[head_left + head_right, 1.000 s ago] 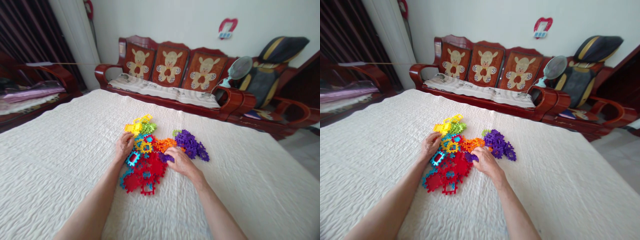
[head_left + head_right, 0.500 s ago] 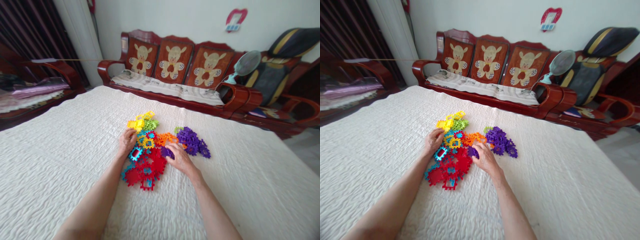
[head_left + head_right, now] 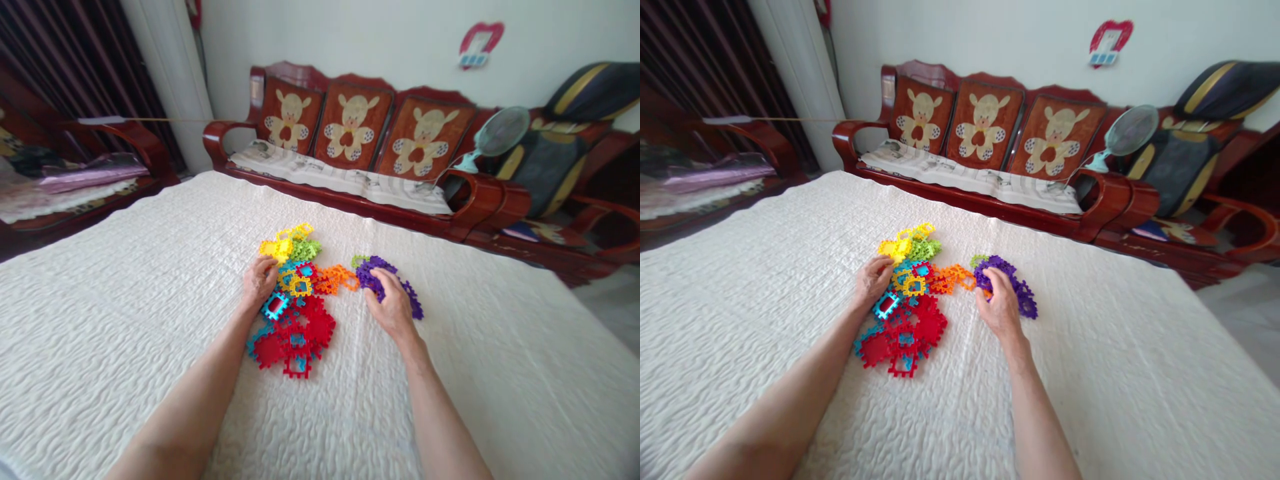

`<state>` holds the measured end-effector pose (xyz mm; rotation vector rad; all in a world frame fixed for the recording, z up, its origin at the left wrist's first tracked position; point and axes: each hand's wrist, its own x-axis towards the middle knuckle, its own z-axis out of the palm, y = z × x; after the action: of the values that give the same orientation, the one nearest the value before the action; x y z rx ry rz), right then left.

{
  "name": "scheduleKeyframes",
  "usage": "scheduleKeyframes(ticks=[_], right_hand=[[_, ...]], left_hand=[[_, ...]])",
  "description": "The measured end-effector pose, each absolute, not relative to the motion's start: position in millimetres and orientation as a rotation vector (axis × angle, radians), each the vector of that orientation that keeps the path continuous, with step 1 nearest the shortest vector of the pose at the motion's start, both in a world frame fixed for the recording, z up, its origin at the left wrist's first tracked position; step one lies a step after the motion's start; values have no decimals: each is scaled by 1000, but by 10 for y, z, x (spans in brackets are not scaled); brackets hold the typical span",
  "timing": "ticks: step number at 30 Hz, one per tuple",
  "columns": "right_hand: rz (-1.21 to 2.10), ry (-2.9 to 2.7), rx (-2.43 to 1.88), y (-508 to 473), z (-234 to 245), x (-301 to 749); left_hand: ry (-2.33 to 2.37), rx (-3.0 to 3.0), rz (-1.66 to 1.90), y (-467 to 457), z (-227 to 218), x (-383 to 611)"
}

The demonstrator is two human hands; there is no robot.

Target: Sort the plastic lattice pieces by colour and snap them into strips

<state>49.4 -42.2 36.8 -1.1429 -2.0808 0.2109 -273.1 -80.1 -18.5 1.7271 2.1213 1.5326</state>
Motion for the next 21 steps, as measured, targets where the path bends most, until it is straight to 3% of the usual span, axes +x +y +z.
scheduleKeyframes(ticks=[3, 9, 16, 21], right_hand=[[387, -2177, -1118, -502, 196, 225], [377, -2268, -1080, -405, -121, -208], [713, -2189, -967, -168, 61, -455], [654, -2112, -915, -442, 211, -369]], left_hand=[[2125, 1718, 1540, -802, -187, -2728], [2092, 1714, 1586, -801, -193, -2722], [2116, 1623, 1582, -801, -188, -2725], [2125, 1544, 1571, -791, -180, -2736]])
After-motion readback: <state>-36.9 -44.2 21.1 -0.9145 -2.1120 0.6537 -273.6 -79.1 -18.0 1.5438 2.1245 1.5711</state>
